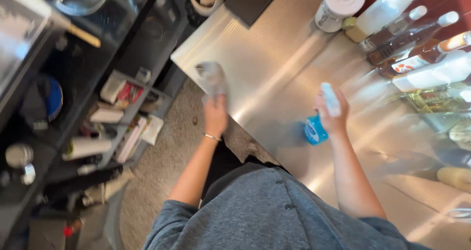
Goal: Cleaning coffee grounds from the floor and wiping down stainless steel counters with cleaning spray and a cloth.
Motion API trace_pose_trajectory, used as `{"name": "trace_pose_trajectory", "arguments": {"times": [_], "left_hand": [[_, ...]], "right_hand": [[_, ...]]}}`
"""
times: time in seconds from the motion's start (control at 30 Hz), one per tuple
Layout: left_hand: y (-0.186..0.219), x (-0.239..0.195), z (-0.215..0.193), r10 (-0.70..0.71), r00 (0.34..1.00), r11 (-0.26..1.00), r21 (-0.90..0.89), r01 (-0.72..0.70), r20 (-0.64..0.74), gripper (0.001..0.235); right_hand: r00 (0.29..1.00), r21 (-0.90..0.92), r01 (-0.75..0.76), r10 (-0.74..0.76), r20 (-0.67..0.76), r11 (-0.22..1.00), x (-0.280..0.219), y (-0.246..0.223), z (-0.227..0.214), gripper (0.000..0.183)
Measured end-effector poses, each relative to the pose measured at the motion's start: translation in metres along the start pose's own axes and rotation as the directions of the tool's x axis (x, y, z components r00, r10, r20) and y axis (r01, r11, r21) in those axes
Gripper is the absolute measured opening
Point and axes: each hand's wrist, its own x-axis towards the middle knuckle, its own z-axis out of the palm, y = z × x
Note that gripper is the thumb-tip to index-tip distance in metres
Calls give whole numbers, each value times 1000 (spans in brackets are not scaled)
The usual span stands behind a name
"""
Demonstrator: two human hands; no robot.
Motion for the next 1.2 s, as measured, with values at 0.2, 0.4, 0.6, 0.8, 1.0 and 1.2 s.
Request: {"name": "trace_pose_trajectory", "arguments": {"times": [0.2, 0.4, 0.6, 0.8, 1.0, 1.2], "left_hand": [[17, 32, 48, 625, 660, 614, 259, -746, 417, 70], [0, 130, 62, 314, 671, 857, 104, -505, 671, 69], [16, 299, 105, 229, 822, 771, 418, -480, 522, 108], [37, 364, 165, -55, 811, 630, 650, -424, 582, 137], [71, 353, 162, -192, 841, 634, 718, -287, 506, 140], [83, 269, 185, -96, 773, 537, 686, -490, 628, 136]], "right_hand": [[941, 199, 62, 9, -338, 978, -1, -31, 14, 38], [926, -3, -67, 61, -374, 998, -14, 7, 52, 49], [879, -139, -192, 107, -464, 972, -36, 13, 61, 65], [777, 16, -325, 276, -565, 946, -39, 1, 89, 81], [756, 11, -244, 197, -624, 970, -38, 17, 94, 61], [797, 19, -223, 193, -572, 975, -23, 5, 93, 49]]}}
